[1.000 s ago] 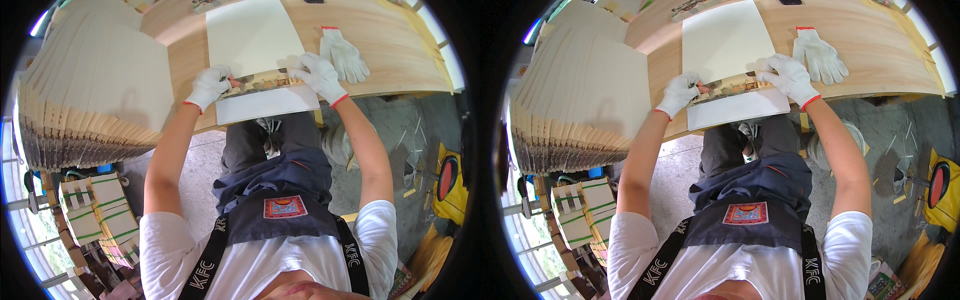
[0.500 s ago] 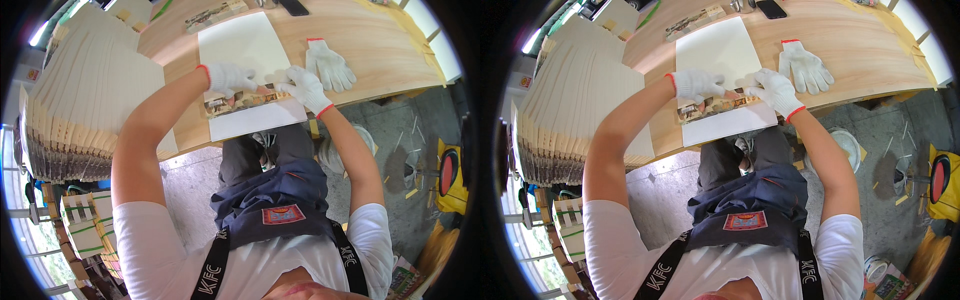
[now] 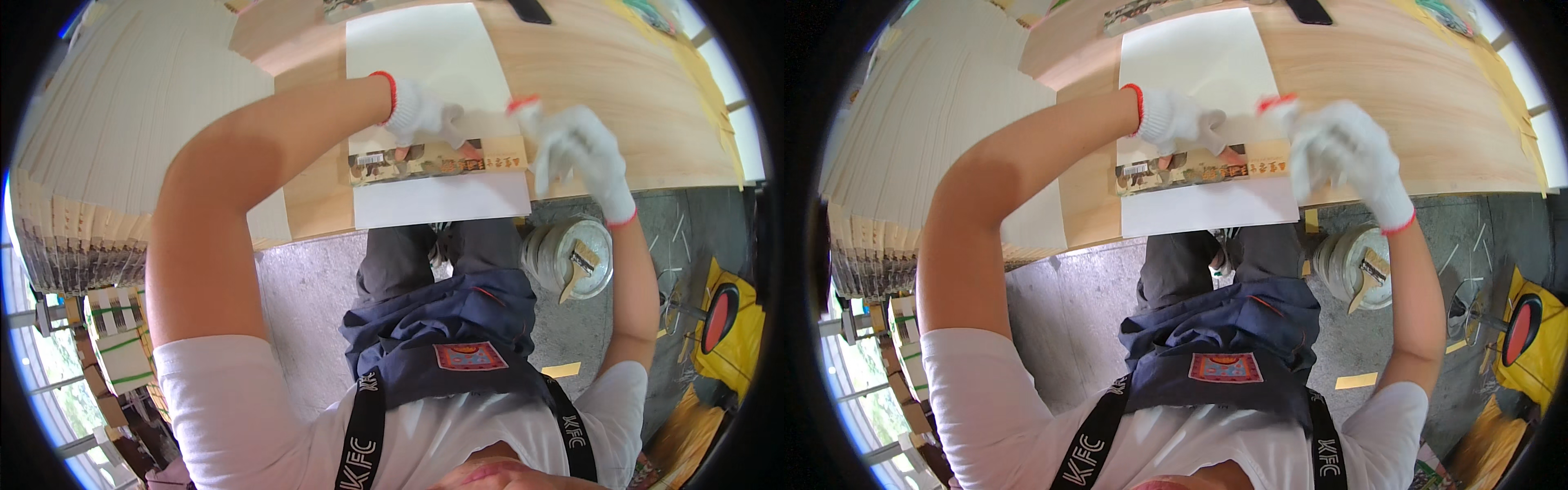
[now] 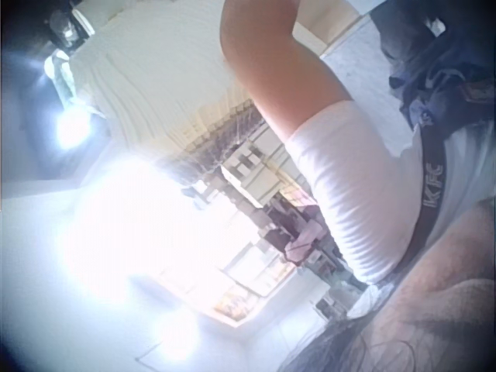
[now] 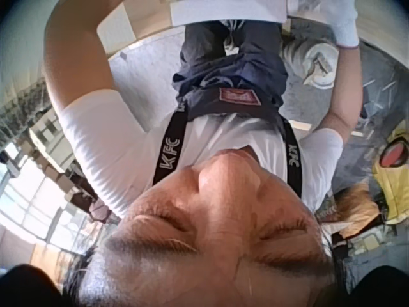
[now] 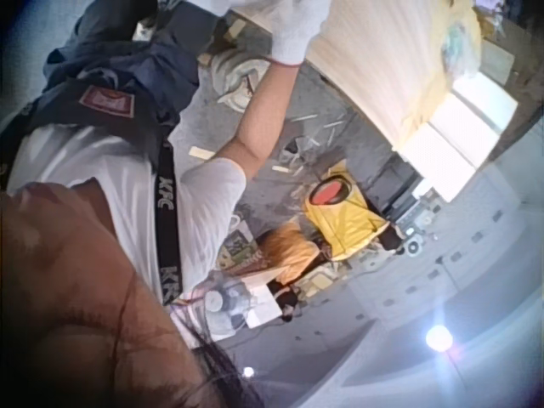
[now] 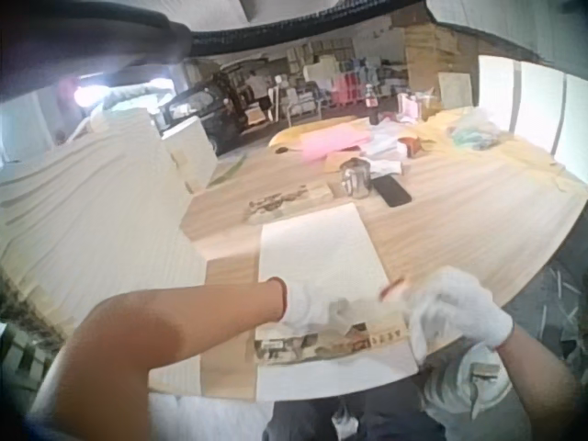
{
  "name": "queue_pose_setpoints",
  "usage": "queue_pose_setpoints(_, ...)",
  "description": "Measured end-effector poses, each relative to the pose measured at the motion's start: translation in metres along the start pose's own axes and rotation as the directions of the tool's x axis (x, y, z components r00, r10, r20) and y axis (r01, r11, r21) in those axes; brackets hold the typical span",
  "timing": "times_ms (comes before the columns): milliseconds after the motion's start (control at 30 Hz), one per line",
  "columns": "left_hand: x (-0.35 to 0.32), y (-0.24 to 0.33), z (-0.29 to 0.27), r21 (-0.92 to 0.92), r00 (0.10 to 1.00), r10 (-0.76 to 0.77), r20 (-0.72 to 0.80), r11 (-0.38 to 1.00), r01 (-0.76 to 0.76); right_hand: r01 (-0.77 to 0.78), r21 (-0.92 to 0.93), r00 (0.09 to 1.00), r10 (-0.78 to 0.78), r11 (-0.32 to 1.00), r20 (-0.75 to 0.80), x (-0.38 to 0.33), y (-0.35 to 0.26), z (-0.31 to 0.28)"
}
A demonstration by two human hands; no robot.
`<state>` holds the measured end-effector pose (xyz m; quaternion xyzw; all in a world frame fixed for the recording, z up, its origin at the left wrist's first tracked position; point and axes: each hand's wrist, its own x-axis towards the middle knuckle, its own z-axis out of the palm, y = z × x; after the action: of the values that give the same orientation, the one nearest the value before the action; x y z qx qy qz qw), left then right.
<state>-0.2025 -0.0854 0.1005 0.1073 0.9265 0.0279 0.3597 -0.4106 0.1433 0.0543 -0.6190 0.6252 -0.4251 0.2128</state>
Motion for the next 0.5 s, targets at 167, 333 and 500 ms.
queue_pose_setpoints(167,0.001,-0.010,0.010,0.271,0.973,0.158,-0.169,0.957,-0.108,0.530,-0.626,0.838,-0.464,0.572,0.287,0.002,-0.008,0.049)
queue_pose_setpoints(333,-0.001,0.011,0.000,-0.420,0.959,-0.273,-0.074,0.881,0.219,0.640,-0.429,0.767,-0.568,0.638,0.299,0.032,-0.053,0.147)
queue_pose_setpoints(500,0.004,0.000,-0.002,-0.272,0.979,0.008,-0.202,0.960,-0.064,0.633,-0.492,0.762,-0.367,0.598,0.534,0.070,-0.087,0.245)
